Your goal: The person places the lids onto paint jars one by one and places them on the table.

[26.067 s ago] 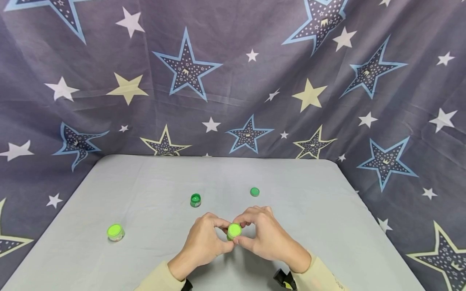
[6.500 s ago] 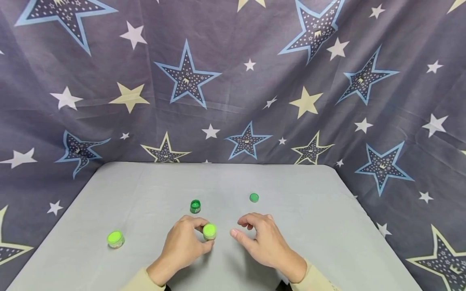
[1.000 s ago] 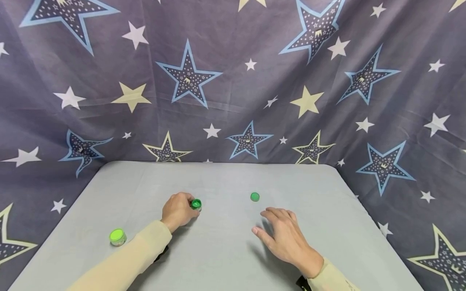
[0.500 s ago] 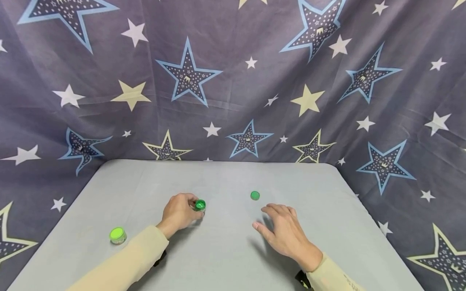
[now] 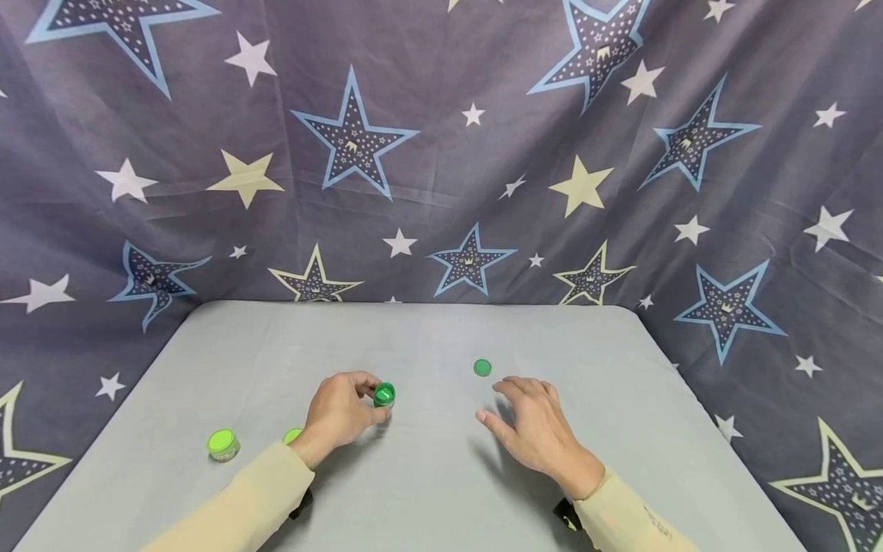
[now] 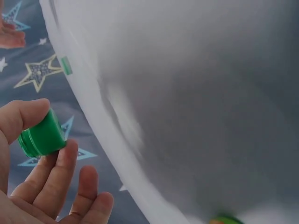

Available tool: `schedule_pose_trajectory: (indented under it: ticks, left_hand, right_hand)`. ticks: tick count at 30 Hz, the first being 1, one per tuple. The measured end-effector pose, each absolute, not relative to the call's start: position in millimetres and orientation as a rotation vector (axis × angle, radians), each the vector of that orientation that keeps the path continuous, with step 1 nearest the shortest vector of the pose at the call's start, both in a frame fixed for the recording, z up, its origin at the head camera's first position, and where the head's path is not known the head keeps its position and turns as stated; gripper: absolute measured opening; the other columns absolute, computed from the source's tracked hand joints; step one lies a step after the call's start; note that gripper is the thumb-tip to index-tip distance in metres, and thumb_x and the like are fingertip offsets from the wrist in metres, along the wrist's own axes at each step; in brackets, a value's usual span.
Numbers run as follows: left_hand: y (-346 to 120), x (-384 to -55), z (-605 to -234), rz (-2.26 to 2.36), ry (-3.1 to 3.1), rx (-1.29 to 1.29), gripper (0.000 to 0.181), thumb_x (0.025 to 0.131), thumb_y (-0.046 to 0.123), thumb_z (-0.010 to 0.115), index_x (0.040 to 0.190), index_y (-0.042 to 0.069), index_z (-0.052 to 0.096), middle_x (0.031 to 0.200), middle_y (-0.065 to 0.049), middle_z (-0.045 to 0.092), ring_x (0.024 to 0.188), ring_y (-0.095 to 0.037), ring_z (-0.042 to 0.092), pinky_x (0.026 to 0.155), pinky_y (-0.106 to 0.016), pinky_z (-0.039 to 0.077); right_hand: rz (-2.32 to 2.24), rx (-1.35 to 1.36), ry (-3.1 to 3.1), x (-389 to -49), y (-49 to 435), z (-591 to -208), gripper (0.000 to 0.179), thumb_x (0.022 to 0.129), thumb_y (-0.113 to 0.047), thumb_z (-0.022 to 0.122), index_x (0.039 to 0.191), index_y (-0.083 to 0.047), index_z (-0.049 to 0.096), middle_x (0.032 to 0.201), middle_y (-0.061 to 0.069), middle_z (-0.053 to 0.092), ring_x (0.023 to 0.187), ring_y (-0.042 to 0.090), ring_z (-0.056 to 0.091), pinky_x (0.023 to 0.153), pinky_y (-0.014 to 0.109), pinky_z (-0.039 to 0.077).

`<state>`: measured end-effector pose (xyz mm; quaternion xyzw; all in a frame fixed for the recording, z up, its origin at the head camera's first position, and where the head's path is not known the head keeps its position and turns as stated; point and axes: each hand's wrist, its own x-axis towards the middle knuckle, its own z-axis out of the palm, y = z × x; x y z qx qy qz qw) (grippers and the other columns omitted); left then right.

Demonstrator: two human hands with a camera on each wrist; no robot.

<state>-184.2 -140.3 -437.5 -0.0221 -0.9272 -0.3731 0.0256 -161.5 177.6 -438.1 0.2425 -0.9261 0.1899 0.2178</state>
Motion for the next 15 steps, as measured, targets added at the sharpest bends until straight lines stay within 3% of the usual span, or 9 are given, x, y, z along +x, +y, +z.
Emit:
schedule_pose_trajectory:
  ticks: [15]
  left_hand:
    - [-123.9,-160.7,-431.8,-1.205,-2.818,-0.136,0.026,0.072,0.02,0.094,0.091,0.027,0.079,0.087,0.015,0.07,0.101,-0.02,0.064,0.084,-0.042,0.051]
  right_hand:
    - [0.529,0.641,-2.557,-181.8,173.9,-438.4,0.049,0.088,-0.041,0.08,0.117,-0.002,0.072,0.117,0.015,0.072,0.109,0.036,0.065,0.095,0.055,0.043]
